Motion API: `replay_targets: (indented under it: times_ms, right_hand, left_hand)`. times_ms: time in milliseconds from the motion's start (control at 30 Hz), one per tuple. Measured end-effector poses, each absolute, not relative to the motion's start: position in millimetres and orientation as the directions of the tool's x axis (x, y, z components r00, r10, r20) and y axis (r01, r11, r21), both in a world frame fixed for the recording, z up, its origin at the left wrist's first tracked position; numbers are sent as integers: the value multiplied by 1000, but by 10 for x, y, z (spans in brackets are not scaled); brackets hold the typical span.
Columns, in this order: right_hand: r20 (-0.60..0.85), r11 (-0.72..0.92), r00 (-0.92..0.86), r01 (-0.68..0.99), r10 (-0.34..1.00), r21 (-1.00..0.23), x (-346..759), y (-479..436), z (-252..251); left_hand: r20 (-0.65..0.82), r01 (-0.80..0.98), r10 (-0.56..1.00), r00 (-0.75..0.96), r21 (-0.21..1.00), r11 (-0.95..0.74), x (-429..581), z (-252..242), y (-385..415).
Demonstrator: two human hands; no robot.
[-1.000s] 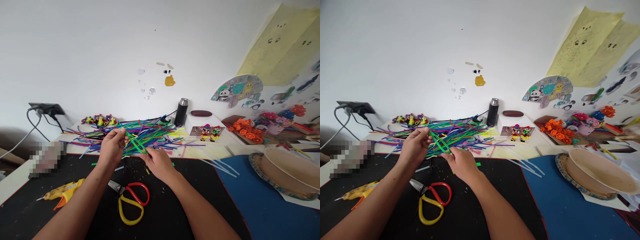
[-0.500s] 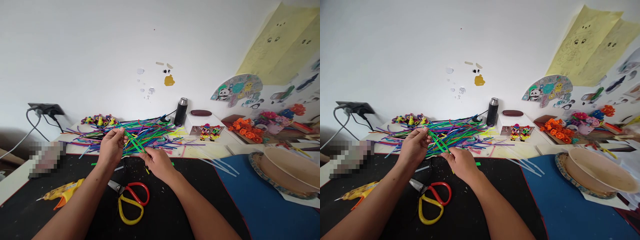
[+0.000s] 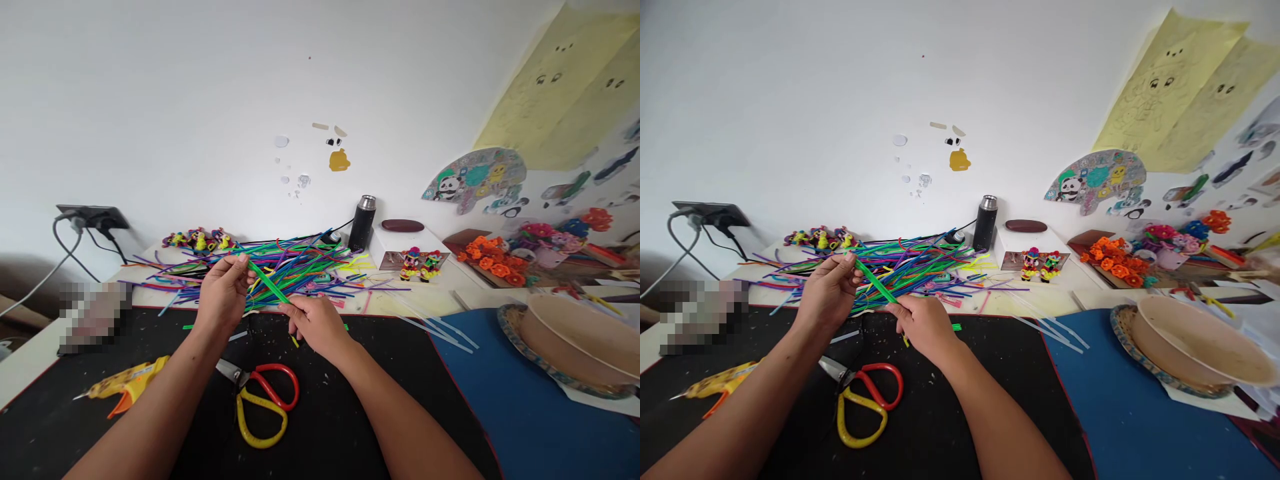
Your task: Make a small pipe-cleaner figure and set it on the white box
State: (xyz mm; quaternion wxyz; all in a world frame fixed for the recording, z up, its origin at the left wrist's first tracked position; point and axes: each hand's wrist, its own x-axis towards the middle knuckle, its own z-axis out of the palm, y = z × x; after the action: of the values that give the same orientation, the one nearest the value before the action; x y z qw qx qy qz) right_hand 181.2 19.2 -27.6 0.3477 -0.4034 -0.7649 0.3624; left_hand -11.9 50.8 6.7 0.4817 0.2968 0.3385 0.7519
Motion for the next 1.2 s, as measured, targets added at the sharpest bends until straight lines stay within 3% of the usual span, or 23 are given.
replay_targets:
  times_ms: [233, 700, 933, 1200]
  right_hand:
    - [182, 344, -443, 319, 878, -883, 1805, 207, -316]
    - [177, 366, -480, 334, 859, -869, 1819, 202, -288]
    - [83, 224, -500, 229, 862, -947, 1812, 222, -355]
    - [-57, -22, -623, 64, 780, -998, 1832, 226, -285]
  left_hand:
    - [122, -526, 924, -362, 791, -311, -125, 57, 515]
    - [115, -516, 927, -357, 803, -299, -130, 44, 529]
    - [85, -574, 945, -315, 776, -261, -147, 46, 529]
    - [36, -624, 997, -71, 778, -73, -271, 77, 545]
